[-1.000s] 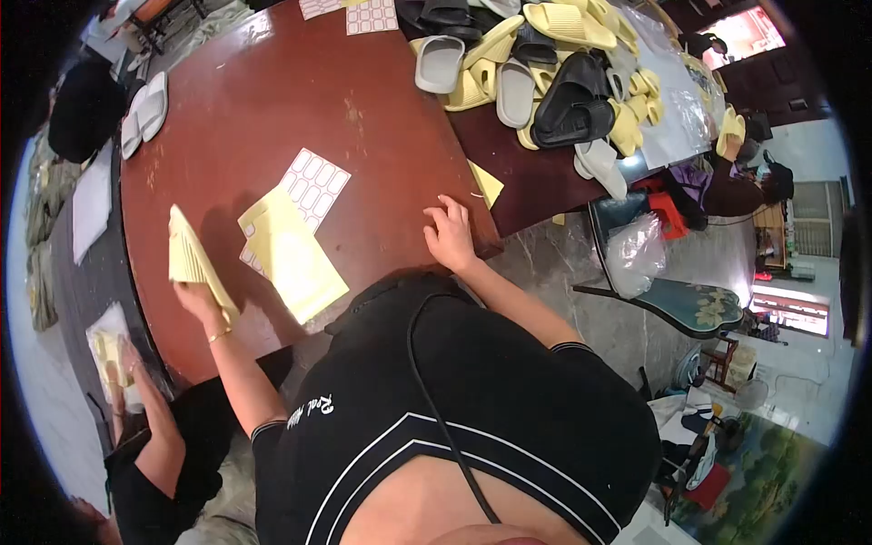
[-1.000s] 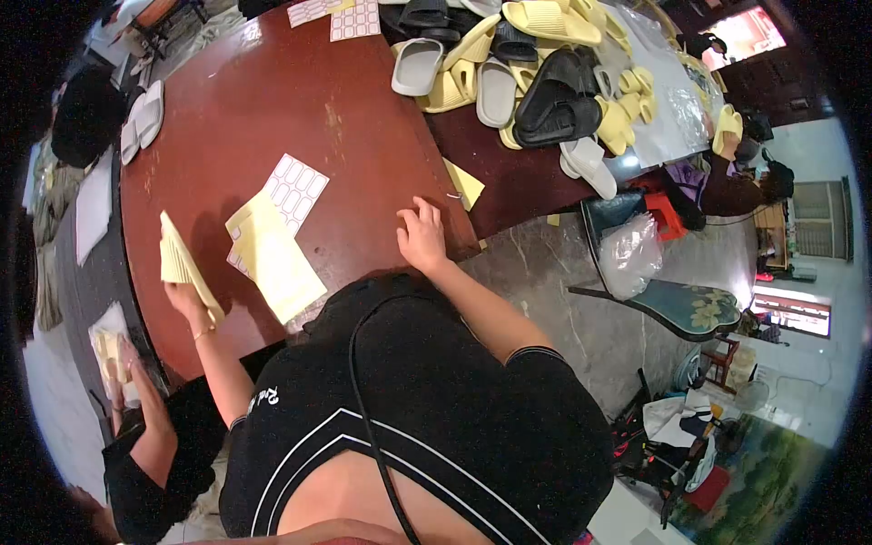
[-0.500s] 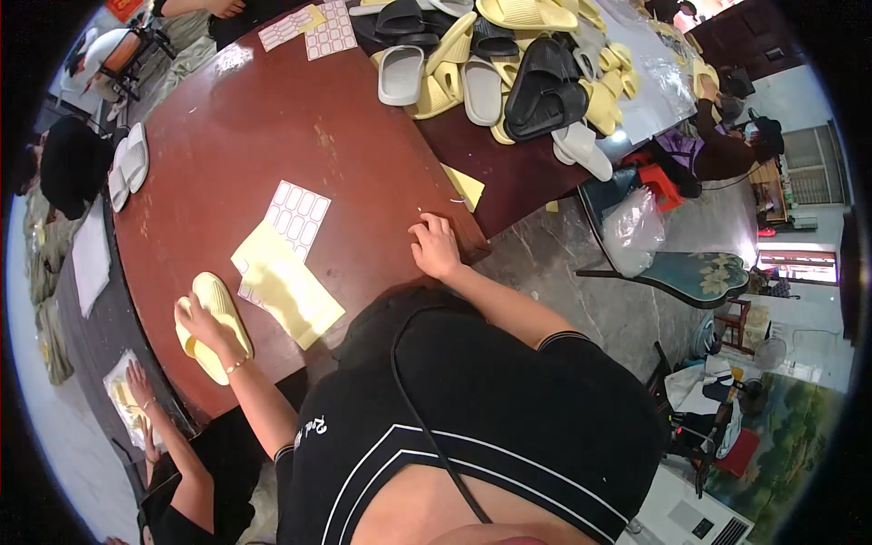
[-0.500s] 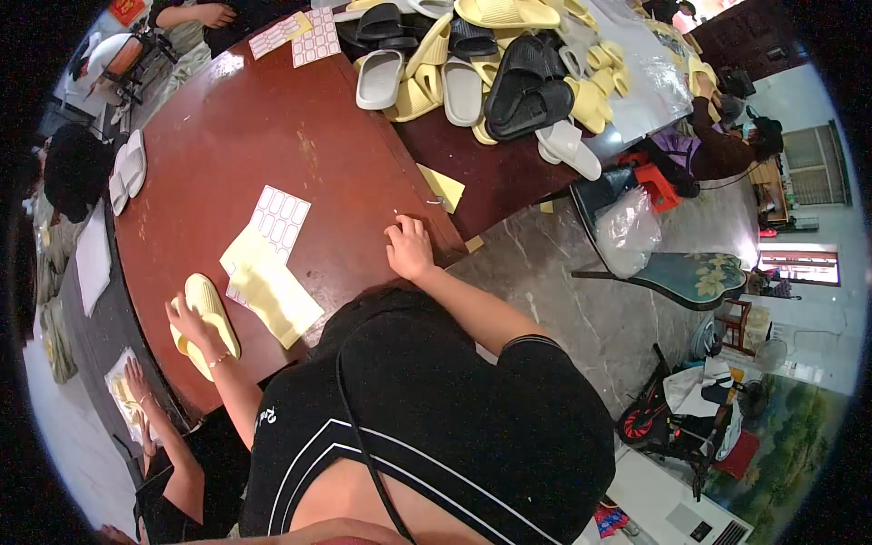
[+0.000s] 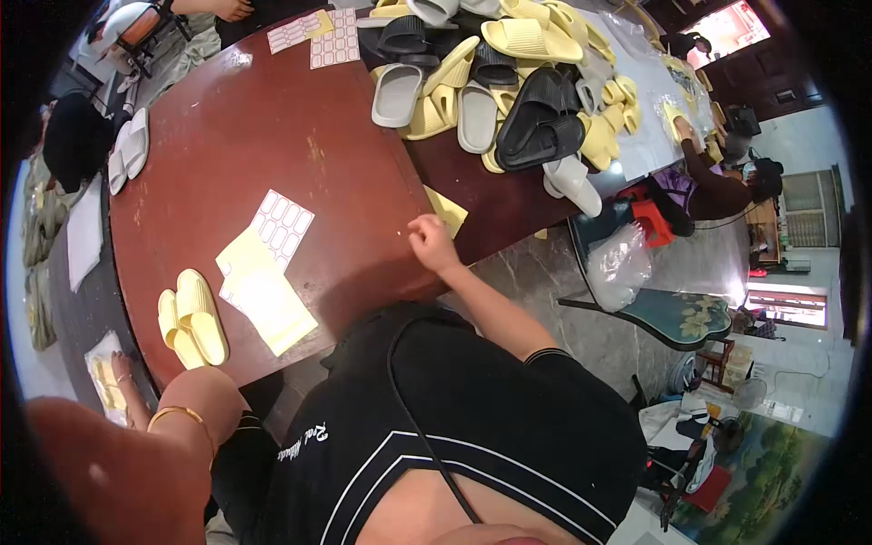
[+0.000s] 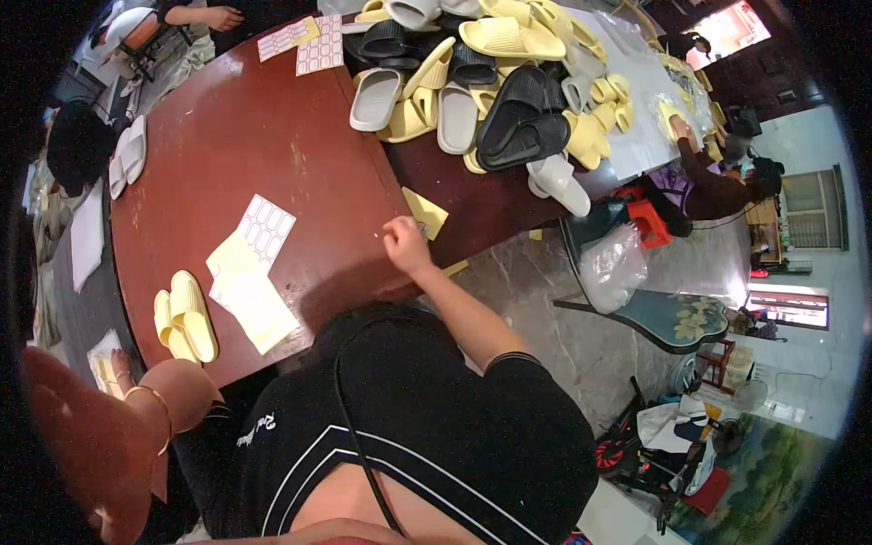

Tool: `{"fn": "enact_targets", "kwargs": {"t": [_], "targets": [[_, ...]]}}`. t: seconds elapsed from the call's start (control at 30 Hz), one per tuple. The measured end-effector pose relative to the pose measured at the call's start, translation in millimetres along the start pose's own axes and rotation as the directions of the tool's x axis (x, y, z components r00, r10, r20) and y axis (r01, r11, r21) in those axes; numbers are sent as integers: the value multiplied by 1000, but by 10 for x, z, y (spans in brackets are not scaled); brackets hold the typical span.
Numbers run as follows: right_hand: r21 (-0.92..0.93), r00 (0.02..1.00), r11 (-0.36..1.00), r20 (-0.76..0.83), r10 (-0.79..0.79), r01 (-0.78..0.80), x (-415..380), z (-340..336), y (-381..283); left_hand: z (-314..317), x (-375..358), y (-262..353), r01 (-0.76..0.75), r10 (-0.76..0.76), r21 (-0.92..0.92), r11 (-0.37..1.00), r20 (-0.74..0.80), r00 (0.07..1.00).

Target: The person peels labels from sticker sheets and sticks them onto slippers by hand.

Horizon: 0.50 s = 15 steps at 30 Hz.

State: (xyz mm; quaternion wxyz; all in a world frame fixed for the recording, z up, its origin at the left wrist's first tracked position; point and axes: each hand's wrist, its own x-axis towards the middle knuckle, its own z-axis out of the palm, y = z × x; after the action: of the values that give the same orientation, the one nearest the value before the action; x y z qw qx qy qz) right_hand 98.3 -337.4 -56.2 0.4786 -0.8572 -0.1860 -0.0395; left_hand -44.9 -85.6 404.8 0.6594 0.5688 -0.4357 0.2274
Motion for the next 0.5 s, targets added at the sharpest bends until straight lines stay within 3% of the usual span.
{"fn": "enact_targets", "kwargs": {"t": [0.07,0.13,0.17,0.2,0.23,0.27,0.3,0.4,0.5], "targets": [[-118,982,985,-122,-142,127,233,-304,159,53,21,32,-8,8,32,999,-4,1000],[-85,966,992,-235,-111,93,503,-597,505,104,47,50,-11,11,60,998,-1,1000],[-61,982,998,-187,-18,7,644,-671,1055,129,59,48,-9,9,78,997,1,1000],[-36,961,998,-269,-66,58,796,-922,943,158,76,48,-4,4,94,996,5,1000],[82,940,968,-234,249,-236,949,-1023,1387,183,95,42,5,-6,108,994,7,1000],[58,880,941,-339,333,-333,1104,-1154,1632,209,111,31,8,-9,125,992,6,1000],[258,837,870,-261,481,-420,1199,-1396,1483,240,105,9,12,-12,139,990,1,1000],[397,721,724,-192,666,-564,1506,-1806,1666,361,87,-24,-24,28,182,983,-20,999],[223,690,747,-288,664,-626,1734,-1984,2065,458,56,-26,-51,60,215,975,-35,998]]}}
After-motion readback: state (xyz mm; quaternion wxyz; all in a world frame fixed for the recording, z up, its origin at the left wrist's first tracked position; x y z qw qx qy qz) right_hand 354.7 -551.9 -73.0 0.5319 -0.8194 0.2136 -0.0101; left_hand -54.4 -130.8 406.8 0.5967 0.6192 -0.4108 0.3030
